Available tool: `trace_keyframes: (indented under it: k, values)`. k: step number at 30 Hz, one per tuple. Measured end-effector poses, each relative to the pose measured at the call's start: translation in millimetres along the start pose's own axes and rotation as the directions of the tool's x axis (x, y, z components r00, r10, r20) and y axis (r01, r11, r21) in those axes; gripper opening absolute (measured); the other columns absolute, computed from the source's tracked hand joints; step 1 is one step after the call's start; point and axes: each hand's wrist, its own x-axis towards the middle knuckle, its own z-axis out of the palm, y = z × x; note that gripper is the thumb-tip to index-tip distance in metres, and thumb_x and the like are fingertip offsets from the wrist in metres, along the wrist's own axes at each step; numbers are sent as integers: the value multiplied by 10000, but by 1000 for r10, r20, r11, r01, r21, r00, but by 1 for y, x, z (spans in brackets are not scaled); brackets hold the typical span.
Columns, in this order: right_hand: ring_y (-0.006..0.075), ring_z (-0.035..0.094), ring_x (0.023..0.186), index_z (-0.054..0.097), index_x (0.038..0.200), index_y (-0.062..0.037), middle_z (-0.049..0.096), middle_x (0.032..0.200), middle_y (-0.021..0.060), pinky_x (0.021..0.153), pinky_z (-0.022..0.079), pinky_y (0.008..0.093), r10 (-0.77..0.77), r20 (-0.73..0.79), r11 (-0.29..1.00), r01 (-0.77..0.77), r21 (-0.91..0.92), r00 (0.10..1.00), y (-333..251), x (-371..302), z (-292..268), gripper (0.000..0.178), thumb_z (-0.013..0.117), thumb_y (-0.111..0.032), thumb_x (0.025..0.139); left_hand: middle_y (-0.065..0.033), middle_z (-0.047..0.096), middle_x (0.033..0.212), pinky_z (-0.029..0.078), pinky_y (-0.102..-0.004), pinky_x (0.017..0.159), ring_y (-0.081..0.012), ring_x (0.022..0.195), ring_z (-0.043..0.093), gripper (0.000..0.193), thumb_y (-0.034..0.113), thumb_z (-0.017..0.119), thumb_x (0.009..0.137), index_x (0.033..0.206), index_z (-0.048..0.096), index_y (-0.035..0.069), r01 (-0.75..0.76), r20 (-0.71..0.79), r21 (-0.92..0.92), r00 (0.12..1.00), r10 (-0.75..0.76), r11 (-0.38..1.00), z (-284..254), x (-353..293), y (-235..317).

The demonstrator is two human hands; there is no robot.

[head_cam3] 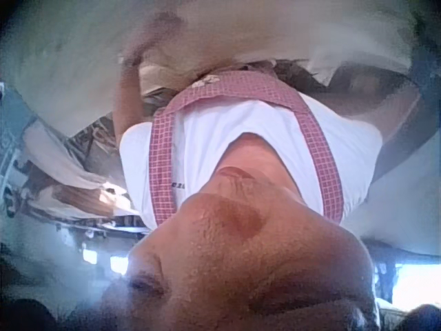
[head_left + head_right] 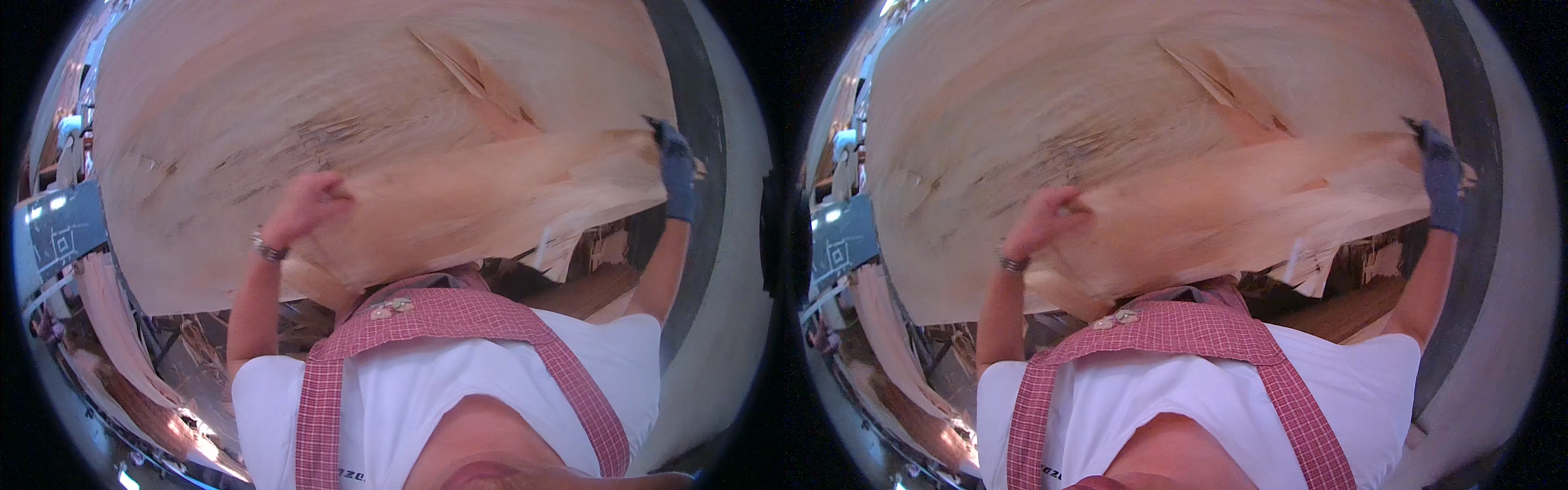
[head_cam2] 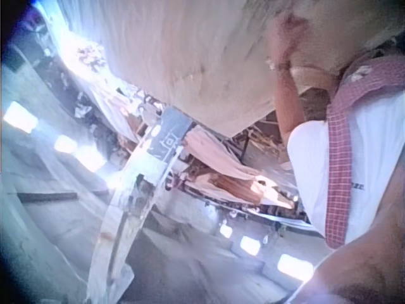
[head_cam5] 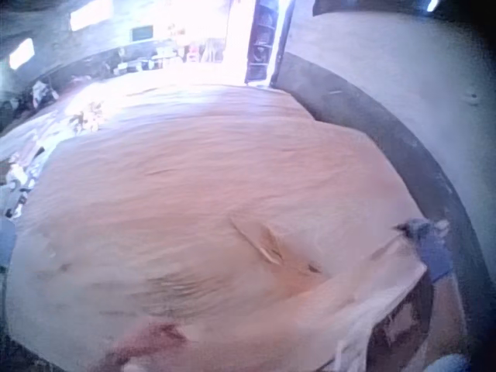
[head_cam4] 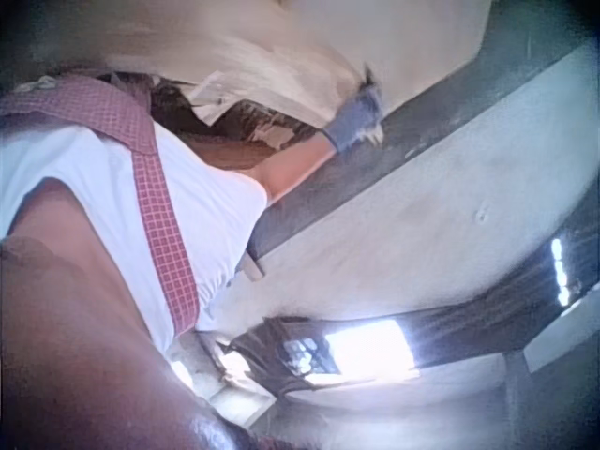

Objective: The person applies adhesive tape to cracks in large wood veneer sheets and lifts them to organize a stack on a metal table.

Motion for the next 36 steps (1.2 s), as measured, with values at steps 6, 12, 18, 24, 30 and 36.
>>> trace_keyframes:
  k: [6, 12, 18, 24, 30, 36]
  values:
    - [361, 651, 893, 572, 1017, -93, 668, 969, 175, 757, 508, 452, -261, 222, 950, 209, 233, 939, -157, 114, 109, 144, 543, -157, 891, -126, 704, 915, 498, -395, 760, -281, 863, 659, 279, 268, 740, 763, 923, 679, 48, 202, -127, 410, 978, -164, 889, -105, 15, -101]
    - [344, 637, 883, 560, 1025, -105, 636, 958, 170, 775, 517, 459, -318, 193, 935, 273, 228, 928, -187, 146, 128, 124, 530, -171, 925, -108, 703, 1022, 499, -436, 809, -309, 1012, 642, 339, 316, 728, 752, 1021, 679, 117, 318, -143, 604, 945, -294, 731, -135, 66, -153]
    - [344, 625, 896, 581, 1065, -111, 615, 1000, 187, 782, 503, 456, -206, -113, 968, 220, 123, 972, -225, 146, 57, 146, 519, -165, 944, -95, 699, 1047, 460, -488, 897, -304, 1047, 634, 322, 312, 702, 761, 1023, 660, 131, 329, -128, 556, 941, -312, 764, -137, 84, -140]
    - [400, 607, 908, 553, 1041, -53, 613, 972, 210, 771, 482, 470, -494, -201, 461, 451, 764, 846, -418, 141, 17, 164, 534, -190, 953, -91, 688, 1027, 457, -462, 865, -279, 987, 646, 269, 260, 674, 803, 1040, 652, 135, 369, -416, 699, 907, -72, 613, -122, 72, -123]
    - [419, 615, 911, 515, 1035, -41, 632, 940, 232, 788, 486, 472, -540, 1, 410, 262, 873, 842, -525, 157, 49, 240, 508, -274, 975, -105, 612, 1161, 436, -440, 938, -304, 1101, 566, 335, 243, 654, 854, 1145, 607, 86, 423, -729, 526, 672, 134, 738, -35, 49, -85]
    - [371, 683, 730, 477, 1085, -16, 691, 822, 183, 606, 513, 505, -655, 114, 683, 522, 511, 747, -554, 160, 39, 298, 405, -291, 997, -159, 553, 1241, 390, -434, 1018, -328, 1182, 504, 431, 212, 648, 856, 1226, 559, 10, 465, -855, 399, 500, 137, 790, -4, 35, -128]
